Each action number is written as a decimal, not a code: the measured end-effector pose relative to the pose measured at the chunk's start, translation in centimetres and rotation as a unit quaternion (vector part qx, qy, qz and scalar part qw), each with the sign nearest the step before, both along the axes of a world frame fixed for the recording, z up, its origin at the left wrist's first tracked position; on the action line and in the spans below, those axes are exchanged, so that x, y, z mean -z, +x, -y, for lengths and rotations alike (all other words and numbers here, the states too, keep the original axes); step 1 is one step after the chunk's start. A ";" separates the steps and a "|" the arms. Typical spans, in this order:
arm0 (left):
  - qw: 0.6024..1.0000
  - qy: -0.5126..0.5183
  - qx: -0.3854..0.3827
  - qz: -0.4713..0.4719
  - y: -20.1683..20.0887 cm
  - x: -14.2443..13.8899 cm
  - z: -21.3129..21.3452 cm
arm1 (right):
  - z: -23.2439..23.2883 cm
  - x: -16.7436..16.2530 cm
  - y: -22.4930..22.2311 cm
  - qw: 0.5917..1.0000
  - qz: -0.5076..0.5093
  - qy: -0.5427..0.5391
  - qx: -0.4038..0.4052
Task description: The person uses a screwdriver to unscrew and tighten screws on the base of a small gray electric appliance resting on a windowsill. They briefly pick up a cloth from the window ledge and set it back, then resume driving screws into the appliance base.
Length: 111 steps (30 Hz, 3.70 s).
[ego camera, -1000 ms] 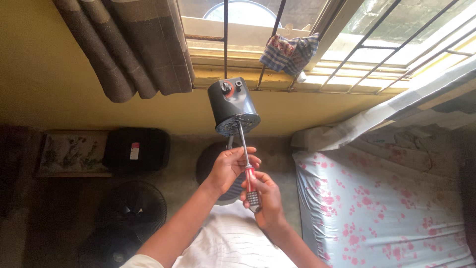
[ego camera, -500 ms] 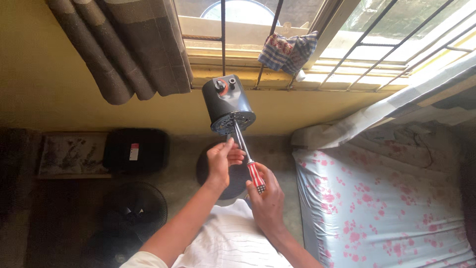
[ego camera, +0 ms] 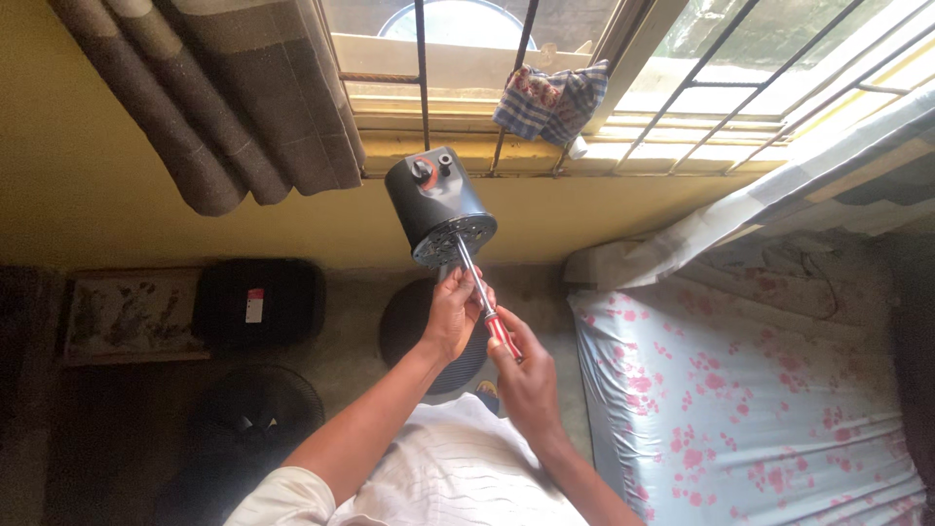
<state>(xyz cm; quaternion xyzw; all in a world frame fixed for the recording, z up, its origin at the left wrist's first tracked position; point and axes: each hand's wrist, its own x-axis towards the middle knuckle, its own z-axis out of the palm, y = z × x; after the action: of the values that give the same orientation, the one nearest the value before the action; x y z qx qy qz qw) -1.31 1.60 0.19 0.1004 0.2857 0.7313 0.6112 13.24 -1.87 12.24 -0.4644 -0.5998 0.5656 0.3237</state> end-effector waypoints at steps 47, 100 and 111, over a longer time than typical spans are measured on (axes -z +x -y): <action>0.997 -0.011 0.003 -0.077 -2.3 -0.7 -1.2 | -4.8 2.6 0.5 0.695 -0.435 -0.565 -0.093; 0.970 -0.143 0.038 -0.195 -2.9 -1.0 -4.2 | -0.8 4.6 2.9 0.732 -0.450 -0.507 -0.066; 0.995 0.002 0.094 -0.018 -3.3 0.1 -1.6 | 0.4 4.4 5.1 0.895 -0.278 -0.347 -0.044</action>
<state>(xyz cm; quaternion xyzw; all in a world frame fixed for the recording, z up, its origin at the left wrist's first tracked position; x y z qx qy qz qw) -4.59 3.16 0.11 0.1407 0.2848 0.6694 0.6716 18.34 -2.31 7.85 -0.3445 -0.2712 0.8572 0.2702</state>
